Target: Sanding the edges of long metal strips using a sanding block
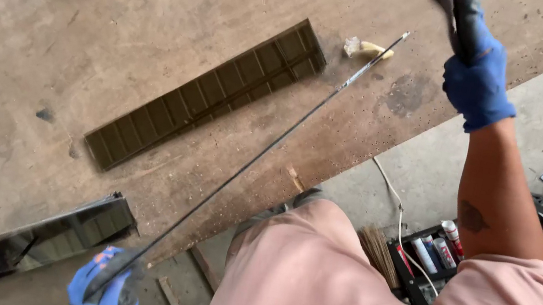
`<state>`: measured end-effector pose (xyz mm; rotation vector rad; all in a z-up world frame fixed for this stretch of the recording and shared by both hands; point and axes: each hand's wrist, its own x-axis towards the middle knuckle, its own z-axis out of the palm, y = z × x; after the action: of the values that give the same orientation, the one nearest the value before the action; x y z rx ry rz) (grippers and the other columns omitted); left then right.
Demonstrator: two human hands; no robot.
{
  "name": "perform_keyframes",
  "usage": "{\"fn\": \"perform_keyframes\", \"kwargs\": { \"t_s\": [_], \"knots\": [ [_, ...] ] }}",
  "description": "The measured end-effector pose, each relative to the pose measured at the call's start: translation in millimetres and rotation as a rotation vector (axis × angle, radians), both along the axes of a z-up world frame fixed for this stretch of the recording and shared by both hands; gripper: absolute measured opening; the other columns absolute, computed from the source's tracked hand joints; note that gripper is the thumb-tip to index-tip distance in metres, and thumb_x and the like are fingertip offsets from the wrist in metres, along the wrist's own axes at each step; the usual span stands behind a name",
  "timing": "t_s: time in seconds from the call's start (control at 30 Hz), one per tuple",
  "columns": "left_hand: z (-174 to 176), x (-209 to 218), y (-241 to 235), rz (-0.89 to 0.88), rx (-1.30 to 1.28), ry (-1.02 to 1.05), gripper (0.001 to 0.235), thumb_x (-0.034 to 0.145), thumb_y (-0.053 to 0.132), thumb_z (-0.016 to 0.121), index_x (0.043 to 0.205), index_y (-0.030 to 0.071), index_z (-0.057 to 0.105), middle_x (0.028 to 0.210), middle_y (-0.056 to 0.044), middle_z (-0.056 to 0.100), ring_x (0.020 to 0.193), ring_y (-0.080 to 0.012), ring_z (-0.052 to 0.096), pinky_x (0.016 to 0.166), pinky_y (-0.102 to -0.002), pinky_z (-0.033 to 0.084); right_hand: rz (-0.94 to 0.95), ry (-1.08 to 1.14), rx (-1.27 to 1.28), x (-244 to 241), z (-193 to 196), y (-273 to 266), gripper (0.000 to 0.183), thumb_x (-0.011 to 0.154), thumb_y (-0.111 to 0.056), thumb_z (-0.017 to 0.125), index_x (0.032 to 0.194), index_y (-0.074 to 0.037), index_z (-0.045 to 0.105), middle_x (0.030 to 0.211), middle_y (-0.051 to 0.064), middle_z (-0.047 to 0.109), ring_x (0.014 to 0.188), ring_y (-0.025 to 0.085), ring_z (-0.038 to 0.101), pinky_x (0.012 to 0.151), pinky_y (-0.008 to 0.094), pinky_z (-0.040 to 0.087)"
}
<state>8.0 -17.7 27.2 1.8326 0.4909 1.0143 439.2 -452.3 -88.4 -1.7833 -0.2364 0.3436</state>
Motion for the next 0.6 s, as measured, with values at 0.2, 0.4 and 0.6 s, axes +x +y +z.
{"fn": "perform_keyframes", "kwargs": {
  "t_s": [0.2,0.4,0.6],
  "knots": [
    [51,7,-10,-0.253,0.142,0.532,0.018,0.089,-0.006,0.055,0.075,-0.008,0.066,0.073,-0.018,0.057,0.062,-0.0249,0.054,0.059,-0.032,0.038,0.547,-0.549,-0.656,-15,-26,22,0.103,0.064,0.033,0.035,0.162,0.003,0.026,0.166,0.029,0.029,0.156,0.043,0.016,0.128,0.05,0.007],
    [-9,4,17,-0.122,0.525,0.267,0.032,0.076,-0.003,0.043,0.046,-0.006,0.035,0.046,-0.019,0.035,0.041,-0.0315,0.042,0.046,-0.042,0.039,0.42,-0.656,-0.65,-14,-45,7,0.099,0.061,0.026,0.04,0.159,0.011,0.03,0.16,0.037,0.034,0.151,0.051,0.029,0.127,0.056,0.02],
    [-20,-48,26,-0.119,0.421,0.397,0.037,0.106,0.036,0.051,0.118,0.002,0.06,0.119,-0.024,0.063,0.095,-0.0393,0.068,0.087,-0.049,0.061,0.295,-0.551,-0.451,-20,-55,13,0.099,0.067,0.039,0.026,0.158,0.001,0.038,0.162,0.033,0.035,0.15,0.051,0.031,0.128,0.055,0.018]
  ]
}}
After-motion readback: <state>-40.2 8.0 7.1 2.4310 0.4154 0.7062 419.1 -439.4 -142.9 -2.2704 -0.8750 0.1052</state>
